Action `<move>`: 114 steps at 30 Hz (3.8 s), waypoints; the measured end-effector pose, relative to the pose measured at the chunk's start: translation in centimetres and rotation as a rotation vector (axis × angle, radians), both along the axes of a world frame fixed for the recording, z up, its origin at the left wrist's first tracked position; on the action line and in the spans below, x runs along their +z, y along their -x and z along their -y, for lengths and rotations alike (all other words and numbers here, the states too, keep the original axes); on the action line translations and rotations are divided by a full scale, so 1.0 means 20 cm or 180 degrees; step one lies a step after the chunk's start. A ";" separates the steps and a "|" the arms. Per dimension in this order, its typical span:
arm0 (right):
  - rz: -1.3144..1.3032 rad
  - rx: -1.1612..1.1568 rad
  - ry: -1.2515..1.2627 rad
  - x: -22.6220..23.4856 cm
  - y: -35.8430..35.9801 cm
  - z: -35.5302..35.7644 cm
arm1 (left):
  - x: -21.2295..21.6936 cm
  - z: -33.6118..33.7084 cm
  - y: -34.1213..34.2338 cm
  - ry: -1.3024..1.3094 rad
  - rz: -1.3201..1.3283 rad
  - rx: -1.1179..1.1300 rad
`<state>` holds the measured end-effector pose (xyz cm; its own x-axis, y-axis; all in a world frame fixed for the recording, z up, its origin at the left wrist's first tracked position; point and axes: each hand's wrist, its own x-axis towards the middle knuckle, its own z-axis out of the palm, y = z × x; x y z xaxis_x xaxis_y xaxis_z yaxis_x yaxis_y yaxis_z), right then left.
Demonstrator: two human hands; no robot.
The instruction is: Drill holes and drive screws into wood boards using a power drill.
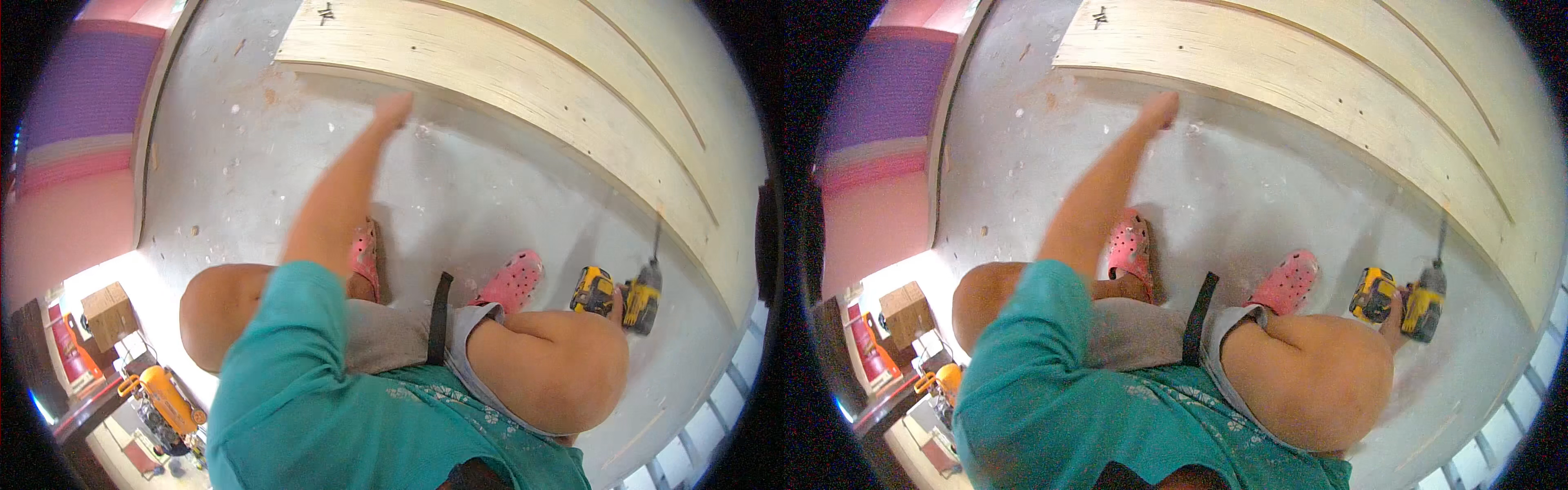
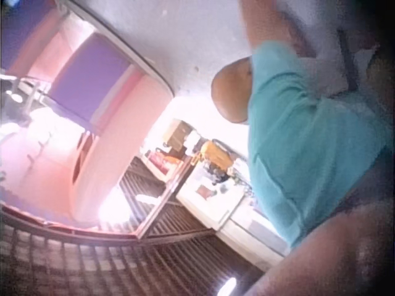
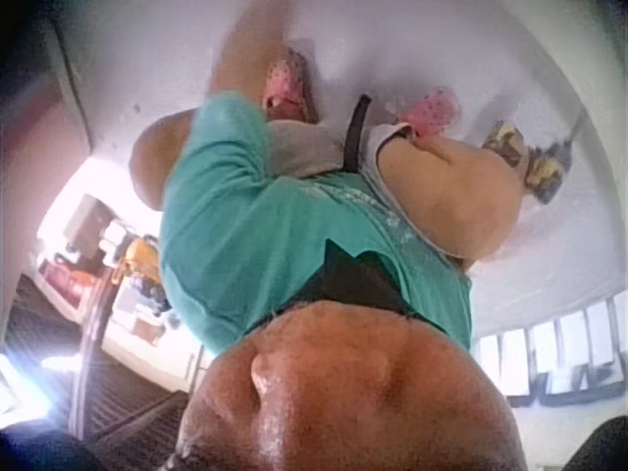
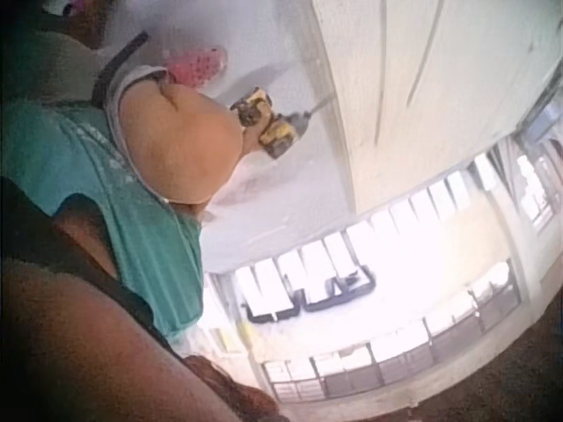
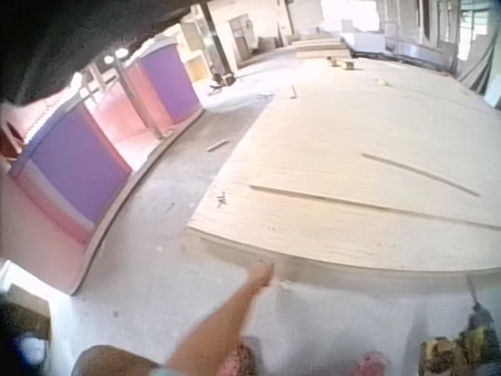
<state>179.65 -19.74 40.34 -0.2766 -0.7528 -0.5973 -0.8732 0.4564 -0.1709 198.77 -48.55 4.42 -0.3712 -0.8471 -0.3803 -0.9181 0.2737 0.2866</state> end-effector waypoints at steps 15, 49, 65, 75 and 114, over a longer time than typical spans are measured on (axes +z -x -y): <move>0.1326 -0.1946 -0.1712 -0.56 -0.07 -0.10 | 0.53 0.74 -1.26 -0.0402 0.0173 0.0898; 0.2695 -0.4993 0.2429 -1.49 -0.16 0.96 | -0.12 0.57 -1.50 -0.0897 -0.3201 0.3023; 0.2269 -0.4542 0.3136 -1.70 0.17 0.75 | -0.16 0.88 -1.38 -0.1109 -0.2644 0.2057; 0.1982 -0.4012 0.2839 -1.69 0.13 0.76 | 0.04 0.84 -1.27 -0.2031 -0.3760 0.2413; 0.1478 -0.1278 0.0272 -1.42 -0.11 0.49 | 0.15 0.48 -1.06 -0.0959 -0.3253 0.3302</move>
<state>181.87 -29.64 12.03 -0.2740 -0.6945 -0.6653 -0.4619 0.7018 -0.5423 219.94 -58.16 7.50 0.1260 -0.8333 -0.5383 -0.0333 -0.5459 0.8372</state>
